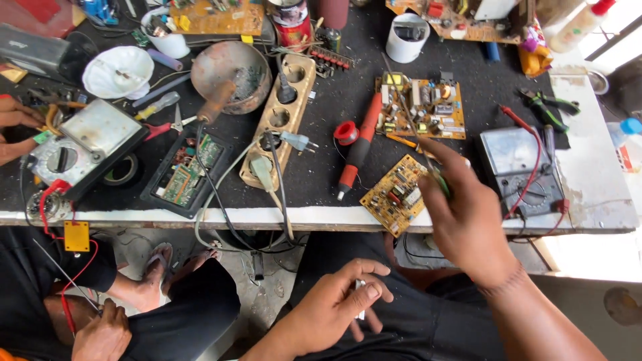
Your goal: The person uses a soldering iron and a desoldering pump to work on a green circuit board. They then pick up a small metal heatsink and a screwdriver, using the tool to manipulate the heatsink while holding it in their hands.
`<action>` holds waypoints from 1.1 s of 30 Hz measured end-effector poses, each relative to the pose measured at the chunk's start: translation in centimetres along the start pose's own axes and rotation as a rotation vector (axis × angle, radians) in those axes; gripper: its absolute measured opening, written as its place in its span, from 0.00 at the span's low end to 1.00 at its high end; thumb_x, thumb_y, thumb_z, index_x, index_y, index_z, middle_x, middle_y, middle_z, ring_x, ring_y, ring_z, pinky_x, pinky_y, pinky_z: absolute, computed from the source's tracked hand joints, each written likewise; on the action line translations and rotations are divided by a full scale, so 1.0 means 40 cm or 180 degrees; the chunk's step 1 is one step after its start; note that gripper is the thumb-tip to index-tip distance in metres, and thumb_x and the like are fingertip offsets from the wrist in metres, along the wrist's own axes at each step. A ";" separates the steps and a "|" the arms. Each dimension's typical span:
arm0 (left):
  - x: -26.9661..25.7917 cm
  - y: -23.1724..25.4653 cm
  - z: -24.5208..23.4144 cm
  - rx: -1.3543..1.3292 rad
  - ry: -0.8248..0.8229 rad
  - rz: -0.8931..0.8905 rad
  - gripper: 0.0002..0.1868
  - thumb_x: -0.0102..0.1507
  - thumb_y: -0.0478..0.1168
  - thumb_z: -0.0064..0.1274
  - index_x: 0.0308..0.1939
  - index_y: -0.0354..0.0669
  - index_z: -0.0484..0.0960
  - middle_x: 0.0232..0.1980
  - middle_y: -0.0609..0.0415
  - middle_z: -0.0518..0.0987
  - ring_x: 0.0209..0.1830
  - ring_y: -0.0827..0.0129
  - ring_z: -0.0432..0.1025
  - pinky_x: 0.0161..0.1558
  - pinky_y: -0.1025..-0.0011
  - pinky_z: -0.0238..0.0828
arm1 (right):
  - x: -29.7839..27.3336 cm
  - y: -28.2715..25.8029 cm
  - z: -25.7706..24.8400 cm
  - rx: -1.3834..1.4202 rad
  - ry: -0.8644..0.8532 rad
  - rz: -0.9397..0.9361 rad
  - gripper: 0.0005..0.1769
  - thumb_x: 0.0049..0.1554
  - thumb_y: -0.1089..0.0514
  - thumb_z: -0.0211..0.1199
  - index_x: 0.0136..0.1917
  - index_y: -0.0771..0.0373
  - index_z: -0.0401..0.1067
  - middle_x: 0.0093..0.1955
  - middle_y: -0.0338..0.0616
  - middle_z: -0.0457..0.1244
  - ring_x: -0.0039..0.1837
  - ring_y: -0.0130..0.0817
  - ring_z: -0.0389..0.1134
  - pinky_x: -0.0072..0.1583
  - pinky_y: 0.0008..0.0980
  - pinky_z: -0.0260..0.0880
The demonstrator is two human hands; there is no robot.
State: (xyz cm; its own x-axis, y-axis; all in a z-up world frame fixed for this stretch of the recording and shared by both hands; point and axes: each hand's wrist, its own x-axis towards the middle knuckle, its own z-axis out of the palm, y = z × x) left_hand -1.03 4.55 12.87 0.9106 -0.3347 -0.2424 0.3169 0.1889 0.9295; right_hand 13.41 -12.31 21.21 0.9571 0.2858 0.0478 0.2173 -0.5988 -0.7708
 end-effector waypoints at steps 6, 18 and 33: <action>-0.035 0.059 -0.035 0.1160 0.0433 -0.0435 0.13 0.69 0.52 0.49 0.52 0.52 0.78 0.17 0.61 0.75 0.19 0.81 0.68 0.31 0.77 0.64 | 0.208 -0.014 0.156 -0.0793 -0.0056 -0.0353 0.17 0.64 0.52 0.50 0.59 0.49 0.78 0.32 0.43 0.69 0.38 0.47 0.70 0.43 0.44 0.63; -0.051 0.093 -0.075 0.0405 0.0687 -0.0358 0.22 0.65 0.42 0.54 0.64 0.48 0.75 0.41 0.61 0.73 0.25 0.74 0.71 0.32 0.77 0.72 | 0.284 -0.122 0.249 -0.1582 -0.0982 -0.0012 0.42 0.58 0.46 0.60 0.83 0.52 0.52 0.45 0.58 0.70 0.48 0.61 0.72 0.45 0.59 0.72; -0.021 0.033 -0.012 -0.0080 0.0996 -0.0148 0.45 0.53 0.42 0.66 0.75 0.55 0.68 0.61 0.49 0.70 0.41 0.75 0.79 0.49 0.78 0.83 | -0.135 0.118 0.051 0.0799 -0.1117 0.0315 0.36 0.42 0.53 0.77 0.66 0.57 0.81 0.47 0.38 0.73 0.43 0.29 0.70 0.50 0.28 0.76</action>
State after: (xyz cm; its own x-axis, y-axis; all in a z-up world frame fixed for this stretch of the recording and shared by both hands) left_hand -1.24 5.53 14.18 0.9312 -0.0439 -0.3619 0.3630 0.2043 0.9091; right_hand 8.87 -15.13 16.03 0.8384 0.4990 -0.2192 0.0332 -0.4482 -0.8933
